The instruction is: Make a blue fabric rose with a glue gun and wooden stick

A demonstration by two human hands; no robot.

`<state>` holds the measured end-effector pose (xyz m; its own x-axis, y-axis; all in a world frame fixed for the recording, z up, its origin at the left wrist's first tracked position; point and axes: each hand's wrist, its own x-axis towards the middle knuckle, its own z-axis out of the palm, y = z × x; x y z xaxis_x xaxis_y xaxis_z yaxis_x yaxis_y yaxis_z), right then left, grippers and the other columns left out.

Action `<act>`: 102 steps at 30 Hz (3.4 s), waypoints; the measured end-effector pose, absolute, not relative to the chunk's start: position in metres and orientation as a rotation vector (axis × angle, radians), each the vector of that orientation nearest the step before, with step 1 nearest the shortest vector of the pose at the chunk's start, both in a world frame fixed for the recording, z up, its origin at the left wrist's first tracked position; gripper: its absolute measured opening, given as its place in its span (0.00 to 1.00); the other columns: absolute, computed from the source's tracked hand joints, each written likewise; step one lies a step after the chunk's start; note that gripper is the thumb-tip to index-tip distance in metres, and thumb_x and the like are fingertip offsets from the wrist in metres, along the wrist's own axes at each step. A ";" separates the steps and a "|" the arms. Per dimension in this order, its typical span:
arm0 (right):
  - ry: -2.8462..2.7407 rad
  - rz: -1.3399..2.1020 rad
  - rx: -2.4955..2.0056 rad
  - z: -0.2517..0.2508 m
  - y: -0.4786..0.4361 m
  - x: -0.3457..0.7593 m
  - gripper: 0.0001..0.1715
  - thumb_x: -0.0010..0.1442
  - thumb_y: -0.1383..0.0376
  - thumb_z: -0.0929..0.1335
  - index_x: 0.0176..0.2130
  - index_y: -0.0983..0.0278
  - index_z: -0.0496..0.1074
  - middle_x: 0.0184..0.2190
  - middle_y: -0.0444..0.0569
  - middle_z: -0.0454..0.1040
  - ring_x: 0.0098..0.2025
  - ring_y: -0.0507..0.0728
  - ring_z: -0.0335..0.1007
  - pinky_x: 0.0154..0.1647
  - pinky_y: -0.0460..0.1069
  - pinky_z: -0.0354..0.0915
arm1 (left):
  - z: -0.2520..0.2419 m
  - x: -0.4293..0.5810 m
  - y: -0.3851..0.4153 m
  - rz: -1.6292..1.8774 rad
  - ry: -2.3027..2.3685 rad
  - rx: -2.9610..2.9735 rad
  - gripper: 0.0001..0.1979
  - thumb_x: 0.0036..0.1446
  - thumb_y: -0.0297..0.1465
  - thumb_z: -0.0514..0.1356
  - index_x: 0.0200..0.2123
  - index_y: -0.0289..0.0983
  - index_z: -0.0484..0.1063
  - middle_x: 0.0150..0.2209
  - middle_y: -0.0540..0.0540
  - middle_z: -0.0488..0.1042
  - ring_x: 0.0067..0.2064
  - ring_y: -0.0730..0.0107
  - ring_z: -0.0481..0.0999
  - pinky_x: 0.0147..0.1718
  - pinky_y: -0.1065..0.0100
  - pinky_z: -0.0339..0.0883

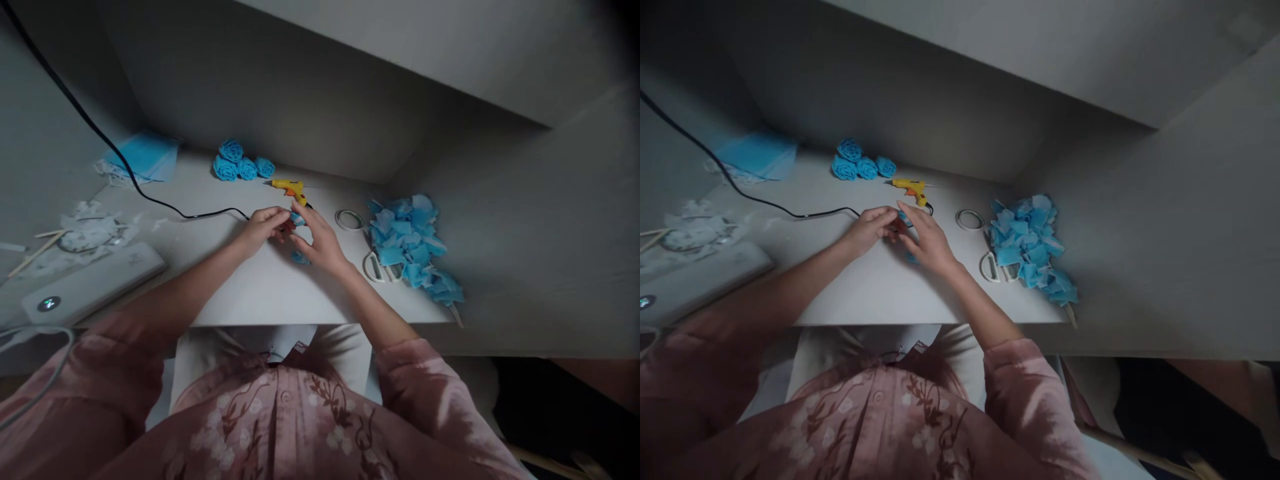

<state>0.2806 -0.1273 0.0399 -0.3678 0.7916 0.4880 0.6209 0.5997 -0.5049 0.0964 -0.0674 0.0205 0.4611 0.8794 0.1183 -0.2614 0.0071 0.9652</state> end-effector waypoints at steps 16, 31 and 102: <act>-1.640 1.071 -1.089 0.040 -0.083 0.298 0.26 0.58 0.49 0.76 0.48 0.63 0.81 0.32 0.43 0.79 0.33 0.50 0.71 0.39 0.47 0.72 | 0.025 0.094 -0.067 0.959 0.822 1.648 0.15 0.53 0.43 0.68 0.31 0.36 0.75 0.25 0.49 0.74 0.25 0.74 0.68 0.24 0.72 0.59; -1.262 1.250 -0.956 0.021 -0.090 0.294 0.28 0.50 0.51 0.81 0.48 0.59 0.82 0.37 0.44 0.80 0.38 0.52 0.76 0.42 0.48 0.77 | 0.016 0.097 -0.064 0.864 0.677 1.360 0.24 0.51 0.49 0.72 0.39 0.34 0.76 0.32 0.45 0.77 0.29 0.72 0.74 0.23 0.72 0.64; -1.350 1.098 -1.115 0.025 -0.098 0.284 0.26 0.49 0.43 0.77 0.30 0.60 0.73 0.25 0.39 0.64 0.30 0.51 0.59 0.34 0.48 0.64 | 0.025 0.096 -0.068 1.002 0.762 1.291 0.20 0.50 0.45 0.72 0.30 0.36 0.72 0.23 0.50 0.72 0.22 0.76 0.69 0.18 0.75 0.61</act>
